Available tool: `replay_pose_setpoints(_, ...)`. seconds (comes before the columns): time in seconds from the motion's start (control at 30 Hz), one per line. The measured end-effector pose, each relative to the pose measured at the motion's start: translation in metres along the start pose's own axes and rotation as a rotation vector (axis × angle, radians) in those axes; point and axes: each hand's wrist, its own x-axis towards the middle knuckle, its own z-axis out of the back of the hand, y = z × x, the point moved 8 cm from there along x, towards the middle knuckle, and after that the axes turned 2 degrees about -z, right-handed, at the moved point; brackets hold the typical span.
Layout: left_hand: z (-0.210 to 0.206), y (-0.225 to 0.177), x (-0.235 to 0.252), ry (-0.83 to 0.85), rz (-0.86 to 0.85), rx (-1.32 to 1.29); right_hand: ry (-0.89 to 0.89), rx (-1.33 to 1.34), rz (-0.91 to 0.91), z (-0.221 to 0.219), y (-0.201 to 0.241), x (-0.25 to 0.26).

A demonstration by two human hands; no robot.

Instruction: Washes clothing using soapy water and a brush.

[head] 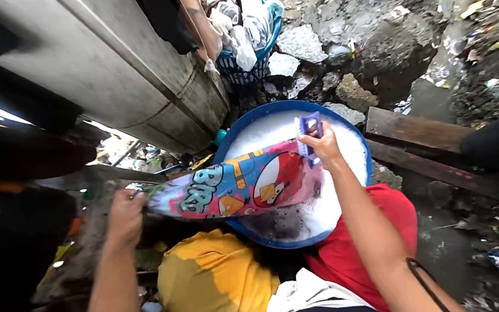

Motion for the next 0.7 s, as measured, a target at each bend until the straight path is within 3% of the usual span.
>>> replay_pose_setpoints(0.07, -0.023, 0.043, 0.020, 0.007, 0.192, 0.181, -0.029, -0.092, -0.172, -0.043, -0.044, 0.021)
replay_pose_setpoints(0.13, -0.040, 0.062, 0.033, 0.065, 0.240, 0.334, 0.020, -0.153, -0.226, -0.108, -0.051, 0.008)
replay_pose_setpoints(0.27, -0.061, 0.054, 0.038, 0.191, 0.175, 0.742, 0.385, -0.329, 0.150, -0.272, 0.000, -0.100)
replay_pose_setpoints(0.33, -0.065, 0.059, 0.045, 0.223, 0.128, 0.882, 0.548, -0.475, 0.314, -0.317, -0.005, -0.130)
replay_pose_setpoints(0.37, -0.065, 0.064, 0.047, 0.211, 0.110, 0.894, 0.546, -0.533, 0.344, -0.317, -0.018, -0.125)
replay_pose_setpoints(0.43, -0.067, 0.071, 0.046, 0.153, 0.087, 0.874, 0.393, -0.599, 0.269, -0.269, -0.058, -0.082)
replay_pose_setpoints(0.57, -0.071, 0.082, 0.044, 0.055, 0.070, 0.818, 0.112, -0.668, -0.166, -0.133, -0.130, 0.003)
replay_pose_setpoints(0.63, -0.068, 0.082, 0.044, -0.013, 0.011, 0.781, 0.027, -0.607, -0.207, -0.134, -0.122, 0.003)
replay_pose_setpoints(0.7, -0.069, 0.081, 0.043, -0.076, -0.034, 0.746, 0.106, -0.515, -0.057, -0.201, -0.086, -0.035)
